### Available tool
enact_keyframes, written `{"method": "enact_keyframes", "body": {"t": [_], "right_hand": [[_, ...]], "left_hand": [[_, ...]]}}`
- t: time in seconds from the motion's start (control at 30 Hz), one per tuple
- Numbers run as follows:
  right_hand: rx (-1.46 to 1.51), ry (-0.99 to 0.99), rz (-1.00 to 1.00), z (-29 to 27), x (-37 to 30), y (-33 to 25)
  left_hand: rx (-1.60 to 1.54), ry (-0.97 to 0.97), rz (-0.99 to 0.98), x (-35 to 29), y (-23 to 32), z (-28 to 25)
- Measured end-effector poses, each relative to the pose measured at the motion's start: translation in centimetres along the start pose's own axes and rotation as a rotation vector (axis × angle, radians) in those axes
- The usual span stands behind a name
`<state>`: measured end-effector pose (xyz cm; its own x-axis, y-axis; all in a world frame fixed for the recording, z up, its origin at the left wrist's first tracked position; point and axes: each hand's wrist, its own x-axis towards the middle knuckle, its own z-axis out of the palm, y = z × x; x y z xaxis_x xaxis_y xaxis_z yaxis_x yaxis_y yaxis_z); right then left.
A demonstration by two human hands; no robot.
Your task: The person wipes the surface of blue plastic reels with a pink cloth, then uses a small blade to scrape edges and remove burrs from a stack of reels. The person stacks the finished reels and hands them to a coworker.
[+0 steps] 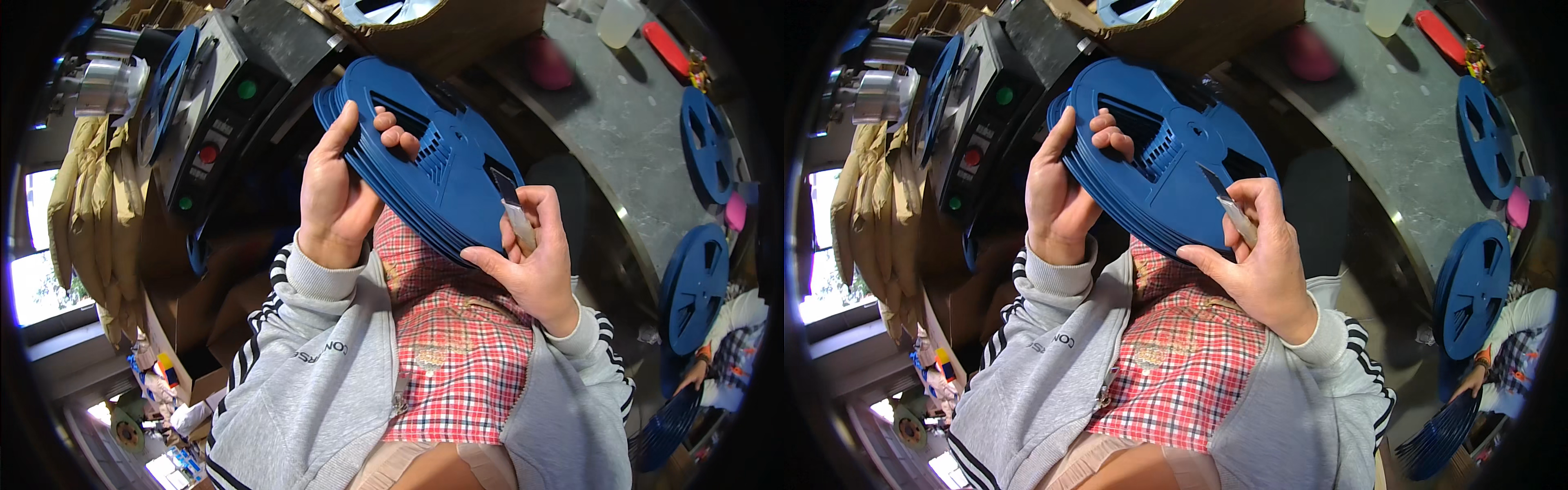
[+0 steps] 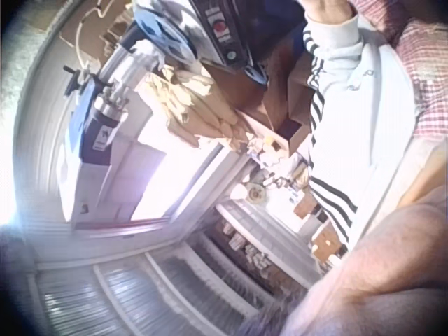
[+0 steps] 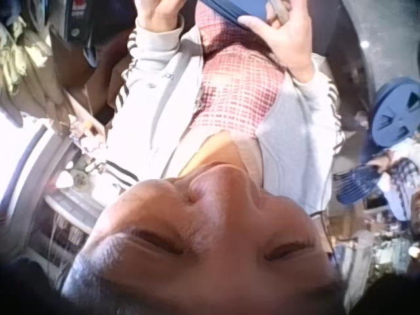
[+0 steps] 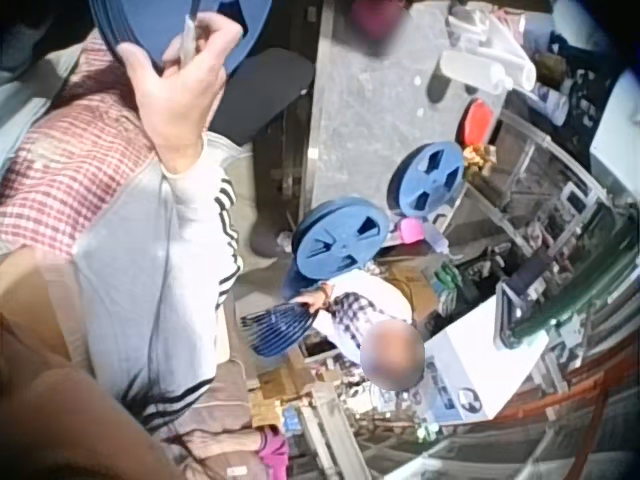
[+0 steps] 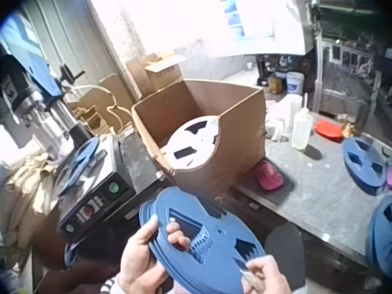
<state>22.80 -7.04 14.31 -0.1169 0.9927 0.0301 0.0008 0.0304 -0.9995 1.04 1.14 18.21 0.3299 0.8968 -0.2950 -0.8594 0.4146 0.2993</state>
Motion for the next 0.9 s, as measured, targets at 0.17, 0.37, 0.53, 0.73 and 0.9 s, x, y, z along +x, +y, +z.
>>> {"method": "enact_keyframes", "body": {"t": [0.17, 0.37, 0.53, 0.73, 0.9], "right_hand": [[-0.061, 0.024, 0.055, -0.9, -1.1, -0.7], [-0.039, 0.005, 0.043, -0.4, -1.1, 0.7], [-0.064, 0.167, 0.037, -1.4, -0.5, 0.7], [0.086, 0.368, 0.044, -2.4, -0.9, 0.4], [0.082, 0.384, 0.073, -2.9, -0.9, 1.1]], "left_hand": [[0.102, -0.063, 0.089, -0.4, -1.2, 0.0], [0.125, -0.018, 0.09, -0.5, -1.5, -0.7], [0.113, 0.08, 0.13, 0.1, -2.4, 0.7], [0.039, 0.033, 0.139, 3.5, -3.9, 0.8], [0.163, 0.178, 0.15, 3.4, -4.9, 1.5]]}}
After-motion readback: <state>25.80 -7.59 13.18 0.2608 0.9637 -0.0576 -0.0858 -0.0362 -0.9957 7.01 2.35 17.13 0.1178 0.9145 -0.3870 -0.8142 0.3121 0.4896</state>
